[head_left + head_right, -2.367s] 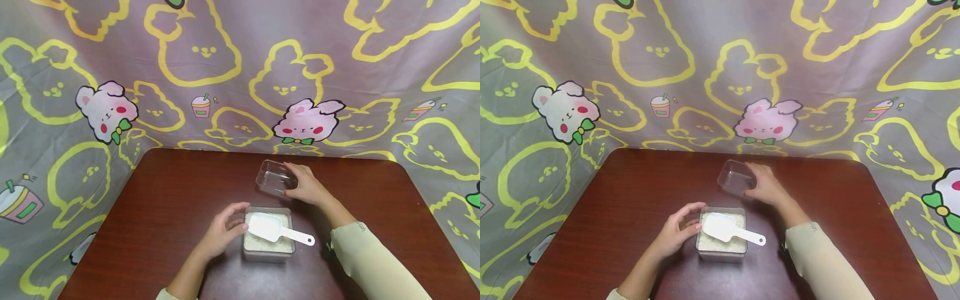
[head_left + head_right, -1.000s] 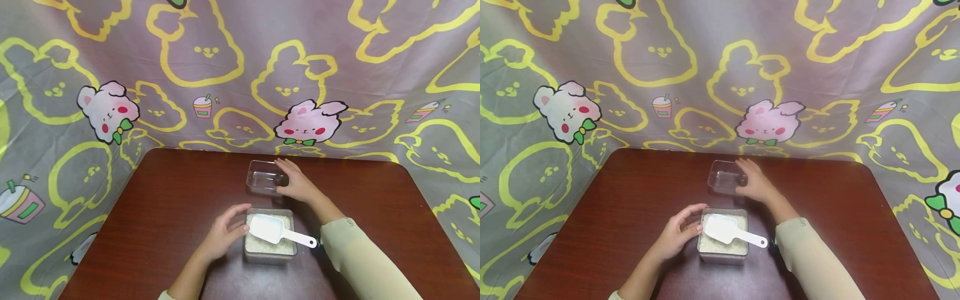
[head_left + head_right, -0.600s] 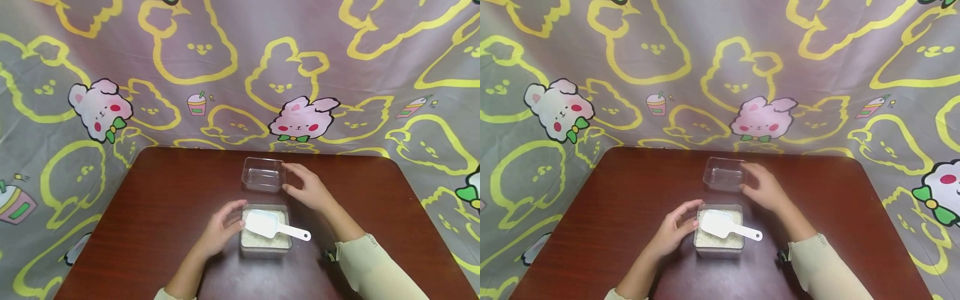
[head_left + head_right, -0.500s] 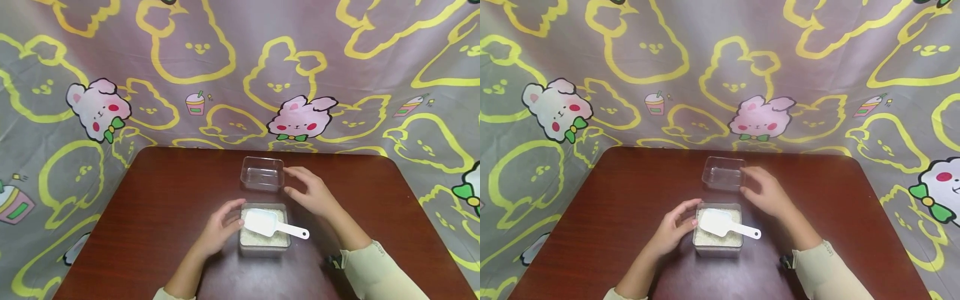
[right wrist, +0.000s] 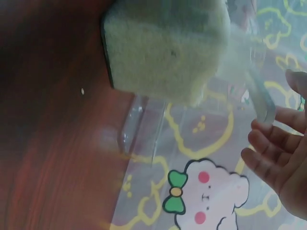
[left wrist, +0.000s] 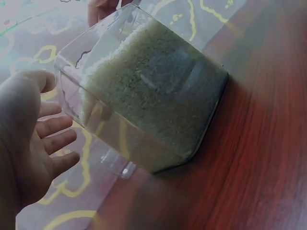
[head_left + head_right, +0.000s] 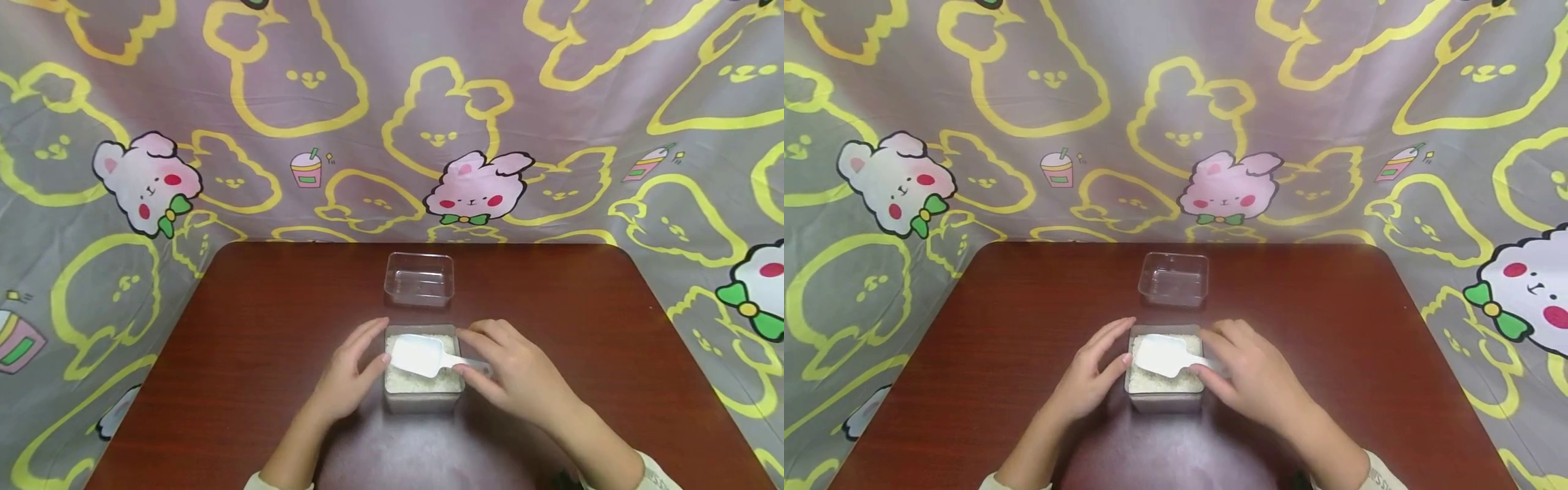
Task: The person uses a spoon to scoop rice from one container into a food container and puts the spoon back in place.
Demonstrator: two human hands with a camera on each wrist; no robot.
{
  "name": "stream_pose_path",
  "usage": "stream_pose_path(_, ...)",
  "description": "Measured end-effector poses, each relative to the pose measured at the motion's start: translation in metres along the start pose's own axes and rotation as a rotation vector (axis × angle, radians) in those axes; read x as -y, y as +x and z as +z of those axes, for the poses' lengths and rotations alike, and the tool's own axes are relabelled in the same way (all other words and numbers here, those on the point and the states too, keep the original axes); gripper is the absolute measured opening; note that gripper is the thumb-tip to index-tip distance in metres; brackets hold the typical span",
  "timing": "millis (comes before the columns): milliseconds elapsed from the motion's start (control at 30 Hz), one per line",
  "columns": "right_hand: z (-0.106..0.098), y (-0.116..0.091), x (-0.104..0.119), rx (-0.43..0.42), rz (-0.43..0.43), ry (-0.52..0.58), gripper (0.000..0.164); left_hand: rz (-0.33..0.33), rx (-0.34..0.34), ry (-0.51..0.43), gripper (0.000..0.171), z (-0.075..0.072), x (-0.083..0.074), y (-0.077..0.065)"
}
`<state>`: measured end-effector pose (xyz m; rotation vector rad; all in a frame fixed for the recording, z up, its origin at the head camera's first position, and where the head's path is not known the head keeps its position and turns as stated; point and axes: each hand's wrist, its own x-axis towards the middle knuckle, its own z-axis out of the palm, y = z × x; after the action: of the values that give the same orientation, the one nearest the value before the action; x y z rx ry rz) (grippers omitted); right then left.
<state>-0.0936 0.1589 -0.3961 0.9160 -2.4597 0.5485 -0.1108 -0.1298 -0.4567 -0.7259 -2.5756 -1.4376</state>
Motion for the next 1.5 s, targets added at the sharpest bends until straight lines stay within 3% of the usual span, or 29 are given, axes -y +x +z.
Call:
stream_pose_path(67,0.002,-0.002,0.004,0.011,-0.014,-0.033,0.047,0.030,0.018,0.130,0.059,-0.003,-0.003,-0.002)
stream_pose_path(200,0.009,-0.007,0.006,0.013,-0.039,-0.063,0.045,0.155,0.047,0.328,0.066,-0.007,-0.006,-0.004)
stream_pose_path(300,0.012,-0.008,0.007,0.004,-0.064,-0.073,0.043,0.236,0.047,0.423,0.070,-0.009,-0.005,-0.005)
stream_pose_path(433,0.016,-0.007,0.009,0.003,-0.080,-0.083,0.036,0.286,0.052,0.495,0.073,-0.011,-0.004,-0.005)
stream_pose_path(633,0.016,-0.005,0.011,-0.002,-0.118,-0.108,0.030,0.316,0.070,0.537,0.075,-0.013,-0.002,-0.004)
stream_pose_path(833,0.017,-0.002,0.010,-0.037,-0.167,-0.168,0.042,0.302,0.090,0.533,0.075,-0.013,-0.004,-0.004)
stream_pose_path(1100,0.023,-0.002,0.011,-0.087,-0.150,-0.208,0.033,0.292,0.090,0.521,0.076,-0.011,-0.006,-0.004)
stream_pose_path(1333,0.023,-0.004,0.017,-0.086,-0.151,-0.301,0.041,0.288,0.088,0.530,0.078,-0.010,-0.007,-0.004)
stream_pose_path(1500,0.026,-0.005,0.026,-0.060,-0.076,-0.335,0.043,0.295,0.077,0.524,0.077,-0.010,-0.008,-0.004)
